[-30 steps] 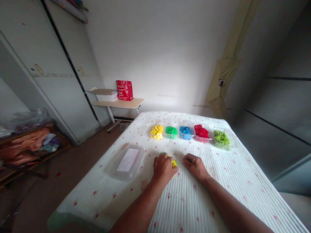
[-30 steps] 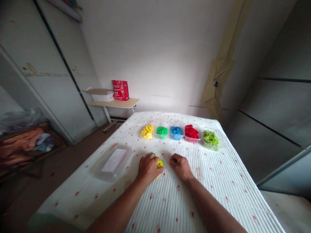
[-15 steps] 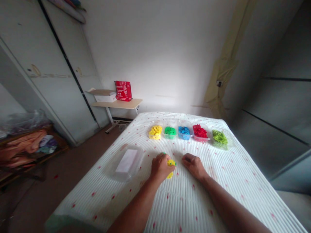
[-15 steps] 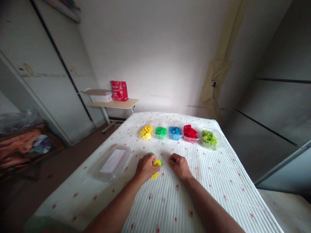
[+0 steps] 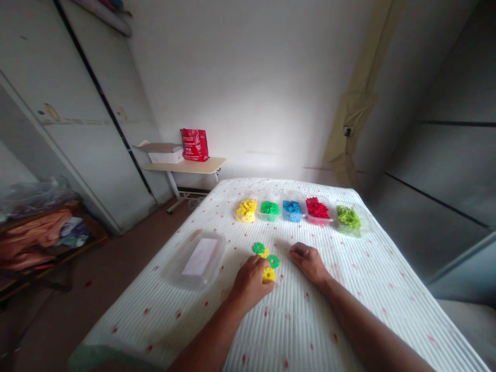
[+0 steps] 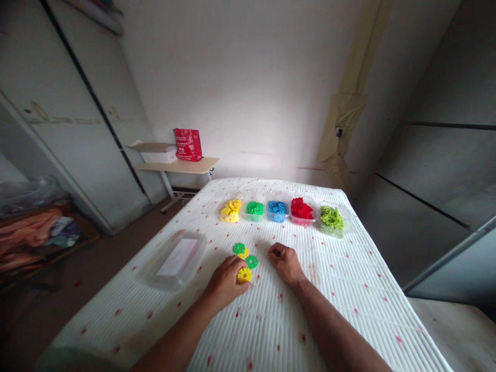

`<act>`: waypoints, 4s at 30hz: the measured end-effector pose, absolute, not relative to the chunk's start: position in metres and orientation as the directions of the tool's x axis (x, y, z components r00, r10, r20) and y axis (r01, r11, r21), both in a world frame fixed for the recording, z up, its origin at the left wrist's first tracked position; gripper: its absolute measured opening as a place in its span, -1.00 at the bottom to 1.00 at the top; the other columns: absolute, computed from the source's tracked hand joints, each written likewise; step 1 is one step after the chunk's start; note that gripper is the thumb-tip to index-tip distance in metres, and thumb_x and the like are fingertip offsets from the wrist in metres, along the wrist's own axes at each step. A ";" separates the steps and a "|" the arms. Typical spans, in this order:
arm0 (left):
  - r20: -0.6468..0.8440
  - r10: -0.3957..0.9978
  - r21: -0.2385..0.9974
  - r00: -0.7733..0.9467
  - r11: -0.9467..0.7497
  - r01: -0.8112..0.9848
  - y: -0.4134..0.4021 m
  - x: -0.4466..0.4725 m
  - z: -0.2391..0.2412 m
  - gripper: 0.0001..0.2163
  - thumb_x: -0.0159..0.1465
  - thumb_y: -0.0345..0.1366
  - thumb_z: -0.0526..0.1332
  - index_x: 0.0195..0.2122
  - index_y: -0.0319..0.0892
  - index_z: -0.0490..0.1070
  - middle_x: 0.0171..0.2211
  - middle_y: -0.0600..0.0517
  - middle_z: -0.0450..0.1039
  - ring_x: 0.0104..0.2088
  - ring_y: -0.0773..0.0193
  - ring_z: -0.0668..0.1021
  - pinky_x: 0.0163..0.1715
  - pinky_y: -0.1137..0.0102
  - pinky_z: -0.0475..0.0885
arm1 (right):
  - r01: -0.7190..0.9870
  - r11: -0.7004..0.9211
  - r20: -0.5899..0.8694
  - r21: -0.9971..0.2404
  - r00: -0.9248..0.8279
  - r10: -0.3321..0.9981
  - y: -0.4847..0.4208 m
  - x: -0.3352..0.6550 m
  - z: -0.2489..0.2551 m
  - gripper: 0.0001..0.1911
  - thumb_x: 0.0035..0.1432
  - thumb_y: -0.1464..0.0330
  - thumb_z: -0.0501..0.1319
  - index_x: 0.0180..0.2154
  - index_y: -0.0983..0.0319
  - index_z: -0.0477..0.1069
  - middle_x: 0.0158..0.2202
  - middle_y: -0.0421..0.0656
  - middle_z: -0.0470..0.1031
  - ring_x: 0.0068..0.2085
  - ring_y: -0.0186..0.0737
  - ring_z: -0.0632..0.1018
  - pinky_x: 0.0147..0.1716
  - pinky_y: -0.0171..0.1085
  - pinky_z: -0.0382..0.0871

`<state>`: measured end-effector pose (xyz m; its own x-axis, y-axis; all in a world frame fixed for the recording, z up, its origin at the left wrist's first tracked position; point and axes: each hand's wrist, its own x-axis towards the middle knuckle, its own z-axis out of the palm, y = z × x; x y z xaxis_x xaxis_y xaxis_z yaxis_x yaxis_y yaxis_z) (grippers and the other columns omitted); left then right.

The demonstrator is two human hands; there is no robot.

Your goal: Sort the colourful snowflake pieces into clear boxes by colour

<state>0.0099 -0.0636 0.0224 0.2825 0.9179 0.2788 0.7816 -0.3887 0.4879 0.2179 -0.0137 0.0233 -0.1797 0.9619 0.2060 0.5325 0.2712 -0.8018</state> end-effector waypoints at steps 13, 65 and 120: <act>0.270 0.961 0.701 0.060 -0.239 0.672 -0.043 -0.009 0.027 -0.78 -0.06 -0.38 0.27 -0.32 -0.18 0.45 -0.40 0.07 0.47 -0.38 0.33 0.48 -0.33 0.45 0.38 | 0.556 0.279 0.210 -0.783 -0.187 0.960 -0.015 0.217 0.025 -0.83 -0.03 0.30 0.06 -0.48 0.24 0.36 -0.50 -0.20 0.42 -0.42 -0.27 0.41 -0.39 -0.32 0.26; 0.320 0.933 0.655 -0.166 -0.092 0.750 0.016 -0.032 0.008 -0.71 0.11 -0.64 0.02 -0.28 -0.25 0.45 -0.27 -0.04 0.49 -0.19 0.32 0.50 -0.09 0.39 0.36 | 0.647 0.424 0.105 -0.634 -0.471 0.876 -0.015 0.180 0.045 -0.77 -0.04 0.32 0.21 -0.30 0.27 0.46 -0.32 -0.12 0.44 -0.33 -0.27 0.46 -0.36 -0.33 0.30; 0.452 0.886 0.339 -0.102 -0.065 0.938 0.076 -0.018 0.125 -0.60 0.11 -0.15 0.19 -0.01 -0.11 0.35 -0.10 -0.04 0.41 -0.07 0.16 0.41 -0.12 0.36 0.32 | 0.888 0.445 0.449 -0.117 -0.352 0.821 -0.035 0.288 0.018 -0.71 0.22 0.39 -0.05 -0.47 0.22 0.35 -0.45 -0.15 0.39 -0.39 -0.30 0.44 -0.41 -0.36 0.26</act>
<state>-0.0177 0.0760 0.1248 -0.1022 0.8861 0.4520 0.9385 -0.0648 0.3392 0.2885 -0.0345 0.0181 -0.3523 0.8211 0.4491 0.8878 0.4451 -0.1174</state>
